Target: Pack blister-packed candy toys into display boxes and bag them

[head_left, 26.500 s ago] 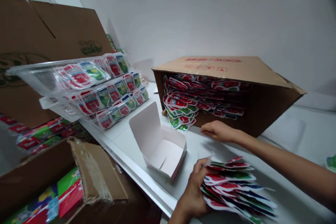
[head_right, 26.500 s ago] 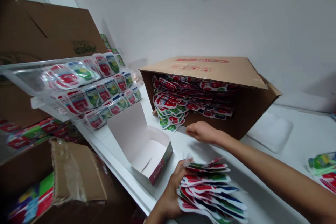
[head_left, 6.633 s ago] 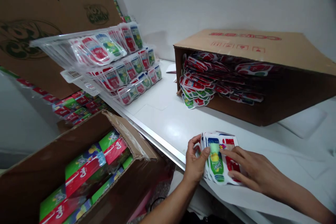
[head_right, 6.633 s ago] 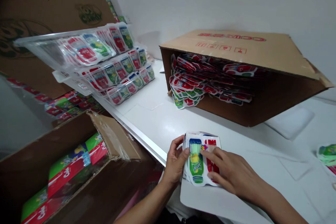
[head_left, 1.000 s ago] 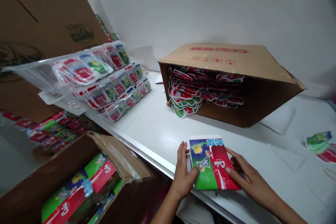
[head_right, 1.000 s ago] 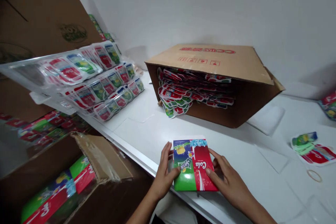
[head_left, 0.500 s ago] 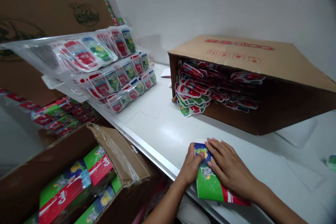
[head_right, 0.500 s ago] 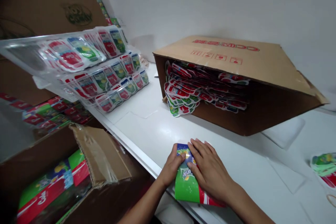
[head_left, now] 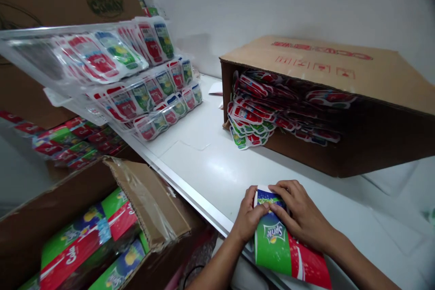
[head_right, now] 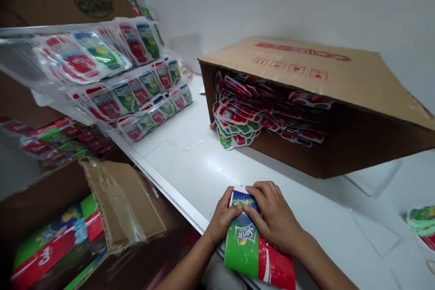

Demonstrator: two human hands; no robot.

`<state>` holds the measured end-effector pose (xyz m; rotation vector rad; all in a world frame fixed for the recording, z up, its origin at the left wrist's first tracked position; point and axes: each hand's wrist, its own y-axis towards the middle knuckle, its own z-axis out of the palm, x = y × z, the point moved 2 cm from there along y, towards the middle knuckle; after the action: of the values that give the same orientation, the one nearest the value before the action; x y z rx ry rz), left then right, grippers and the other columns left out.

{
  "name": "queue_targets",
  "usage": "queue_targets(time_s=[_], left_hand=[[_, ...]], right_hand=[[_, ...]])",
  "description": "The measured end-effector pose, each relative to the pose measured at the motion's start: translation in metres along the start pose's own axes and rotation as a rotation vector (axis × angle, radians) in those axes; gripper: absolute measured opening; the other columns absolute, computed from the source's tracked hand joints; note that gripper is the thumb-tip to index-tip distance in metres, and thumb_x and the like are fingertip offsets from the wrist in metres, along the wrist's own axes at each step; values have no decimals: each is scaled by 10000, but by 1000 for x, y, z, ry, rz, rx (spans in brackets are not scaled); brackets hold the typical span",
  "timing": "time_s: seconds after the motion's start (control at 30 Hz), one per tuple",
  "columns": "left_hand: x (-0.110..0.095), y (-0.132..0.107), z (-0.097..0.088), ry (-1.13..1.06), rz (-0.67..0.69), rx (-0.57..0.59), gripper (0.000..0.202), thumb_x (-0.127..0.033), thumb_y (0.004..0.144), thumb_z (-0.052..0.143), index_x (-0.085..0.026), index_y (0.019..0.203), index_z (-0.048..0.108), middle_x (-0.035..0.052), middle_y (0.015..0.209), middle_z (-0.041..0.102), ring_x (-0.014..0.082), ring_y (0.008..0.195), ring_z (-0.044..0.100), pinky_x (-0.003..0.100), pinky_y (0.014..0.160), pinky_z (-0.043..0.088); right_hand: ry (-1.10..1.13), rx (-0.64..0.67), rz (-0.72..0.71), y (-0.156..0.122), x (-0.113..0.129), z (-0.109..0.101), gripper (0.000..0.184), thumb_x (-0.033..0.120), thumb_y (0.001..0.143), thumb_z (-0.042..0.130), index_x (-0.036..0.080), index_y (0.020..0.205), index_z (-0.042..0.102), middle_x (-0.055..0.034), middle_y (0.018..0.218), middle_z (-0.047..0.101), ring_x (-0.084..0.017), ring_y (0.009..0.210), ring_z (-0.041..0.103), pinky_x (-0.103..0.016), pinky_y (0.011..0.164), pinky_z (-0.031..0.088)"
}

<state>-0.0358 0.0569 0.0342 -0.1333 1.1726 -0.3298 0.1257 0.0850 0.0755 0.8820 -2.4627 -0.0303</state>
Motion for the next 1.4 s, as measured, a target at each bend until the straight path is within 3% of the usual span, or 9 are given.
queue_targets(time_s=[0.3,0.47,0.67,0.9,1.07,1.2,1.4], left_hand=[[-3,9,-2,-196,-57,16,451,-151,562,678,-149,1010,629,16,848,604,154,760,507,240,686,405],[-8,13,0,-185,-53,43,387,-191,605,700,-144,989,682,22,824,589,149,738,509,248,690,409],[-9,19,-3,-132,-23,50,326,-184,583,721,-142,905,752,67,1110,552,229,970,534,285,827,425],[-8,17,-3,-114,3,31,338,-225,596,748,-144,922,712,75,1088,576,270,1014,551,359,933,400],[-8,15,0,-124,131,43,381,-234,627,797,-197,931,569,72,1039,648,280,1200,492,394,1045,326],[-6,13,-1,-104,123,42,409,-229,653,779,-189,1004,574,80,1075,637,241,1068,566,361,949,410],[-7,11,-3,-77,-27,64,558,-282,668,756,-156,1196,629,92,1066,688,240,929,632,329,825,471]], right_hand=[[-16,-10,-29,0,0,1,393,296,945,515,194,1320,457,-138,1177,512,-280,1073,478,-492,889,452],[-6,-116,-74,-1,-2,-1,384,236,935,522,191,1312,465,-142,1186,525,-276,1063,500,-471,873,456],[11,-139,-99,-2,-3,-4,401,245,918,565,181,1304,475,-137,1146,554,-271,1033,515,-456,854,450],[58,-72,-88,-1,-4,-3,251,240,948,516,201,1196,511,-97,1060,601,-248,976,534,-443,838,418],[36,-85,-66,-3,-4,-4,200,216,953,494,216,1150,530,-77,1049,611,-242,996,531,-456,882,384],[17,-81,-60,-3,-2,-5,195,191,960,456,220,1131,544,-89,1070,583,-254,1054,501,-468,906,374],[9,-23,-65,3,-3,-4,187,208,960,438,222,1092,569,-91,1088,566,-262,1098,483,-483,933,386]])
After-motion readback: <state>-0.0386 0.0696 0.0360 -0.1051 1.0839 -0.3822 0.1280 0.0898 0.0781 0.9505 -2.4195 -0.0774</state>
